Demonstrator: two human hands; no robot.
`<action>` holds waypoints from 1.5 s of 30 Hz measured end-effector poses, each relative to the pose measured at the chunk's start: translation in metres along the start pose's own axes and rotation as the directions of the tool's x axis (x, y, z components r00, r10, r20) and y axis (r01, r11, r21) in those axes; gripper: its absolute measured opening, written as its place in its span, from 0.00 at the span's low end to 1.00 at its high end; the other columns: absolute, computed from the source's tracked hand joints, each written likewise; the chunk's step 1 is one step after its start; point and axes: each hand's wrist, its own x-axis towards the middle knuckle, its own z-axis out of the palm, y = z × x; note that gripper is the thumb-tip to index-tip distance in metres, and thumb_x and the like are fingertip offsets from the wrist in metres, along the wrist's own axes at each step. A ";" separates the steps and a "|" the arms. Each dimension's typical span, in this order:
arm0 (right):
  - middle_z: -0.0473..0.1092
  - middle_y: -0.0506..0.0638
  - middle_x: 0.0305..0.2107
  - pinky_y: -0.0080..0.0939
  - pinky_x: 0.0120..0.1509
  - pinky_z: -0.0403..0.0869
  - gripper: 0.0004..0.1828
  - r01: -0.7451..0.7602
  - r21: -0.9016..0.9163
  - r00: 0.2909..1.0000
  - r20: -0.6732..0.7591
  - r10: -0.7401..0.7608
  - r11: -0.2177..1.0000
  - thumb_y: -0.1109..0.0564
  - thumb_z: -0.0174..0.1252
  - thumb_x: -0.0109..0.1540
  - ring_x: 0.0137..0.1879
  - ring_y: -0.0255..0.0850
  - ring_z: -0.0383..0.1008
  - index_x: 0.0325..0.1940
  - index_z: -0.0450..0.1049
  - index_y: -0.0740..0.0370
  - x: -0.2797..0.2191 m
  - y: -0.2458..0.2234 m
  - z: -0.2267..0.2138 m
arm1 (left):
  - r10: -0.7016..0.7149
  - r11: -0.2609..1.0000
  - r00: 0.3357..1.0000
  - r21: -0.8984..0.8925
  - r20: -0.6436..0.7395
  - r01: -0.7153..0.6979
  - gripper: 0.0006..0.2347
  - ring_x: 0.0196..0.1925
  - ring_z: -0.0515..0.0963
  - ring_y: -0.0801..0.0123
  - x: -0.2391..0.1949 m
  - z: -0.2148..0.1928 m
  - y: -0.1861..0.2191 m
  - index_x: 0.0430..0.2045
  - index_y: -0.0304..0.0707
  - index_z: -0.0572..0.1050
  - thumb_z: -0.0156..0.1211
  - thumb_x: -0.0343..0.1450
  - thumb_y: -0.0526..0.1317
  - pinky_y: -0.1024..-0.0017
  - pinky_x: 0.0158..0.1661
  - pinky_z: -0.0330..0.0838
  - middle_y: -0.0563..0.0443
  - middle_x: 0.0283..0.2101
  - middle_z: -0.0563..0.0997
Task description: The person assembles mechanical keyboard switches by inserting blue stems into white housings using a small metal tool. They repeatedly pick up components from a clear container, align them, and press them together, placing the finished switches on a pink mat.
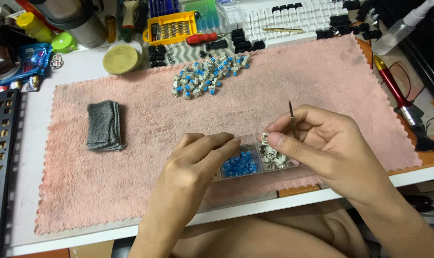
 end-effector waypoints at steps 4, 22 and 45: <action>0.85 0.55 0.37 0.37 0.47 0.80 0.08 0.032 0.041 0.999 0.024 -0.033 0.999 0.64 0.73 0.66 0.44 0.39 0.84 0.49 0.88 0.68 0.002 0.012 -0.002 | -0.031 0.999 0.999 0.030 0.027 0.030 0.15 0.53 0.79 0.52 0.001 -0.004 0.003 0.66 0.35 0.80 0.50 0.85 0.34 0.60 0.56 0.77 0.43 0.60 0.83; 0.82 0.52 0.36 0.35 0.49 0.78 0.07 0.090 0.014 0.995 0.038 -0.091 0.996 0.65 0.74 0.66 0.43 0.36 0.81 0.48 0.89 0.70 0.000 0.014 0.001 | 0.101 0.981 0.985 0.177 -0.139 -0.076 0.06 0.50 0.88 0.62 0.012 -0.008 0.004 0.49 0.36 0.82 0.68 0.82 0.38 0.61 0.51 0.68 0.52 0.47 0.90; 0.87 0.43 0.32 0.33 0.38 0.73 0.14 0.180 -0.485 0.984 0.097 -0.152 0.856 0.60 0.78 0.62 0.32 0.30 0.71 0.52 0.96 0.57 0.013 0.000 -0.043 | -0.005 0.999 1.000 -0.039 0.010 0.006 0.09 0.46 0.85 0.62 -0.003 -0.045 -0.005 0.51 0.43 0.86 0.71 0.78 0.39 0.65 0.49 0.79 0.52 0.41 0.87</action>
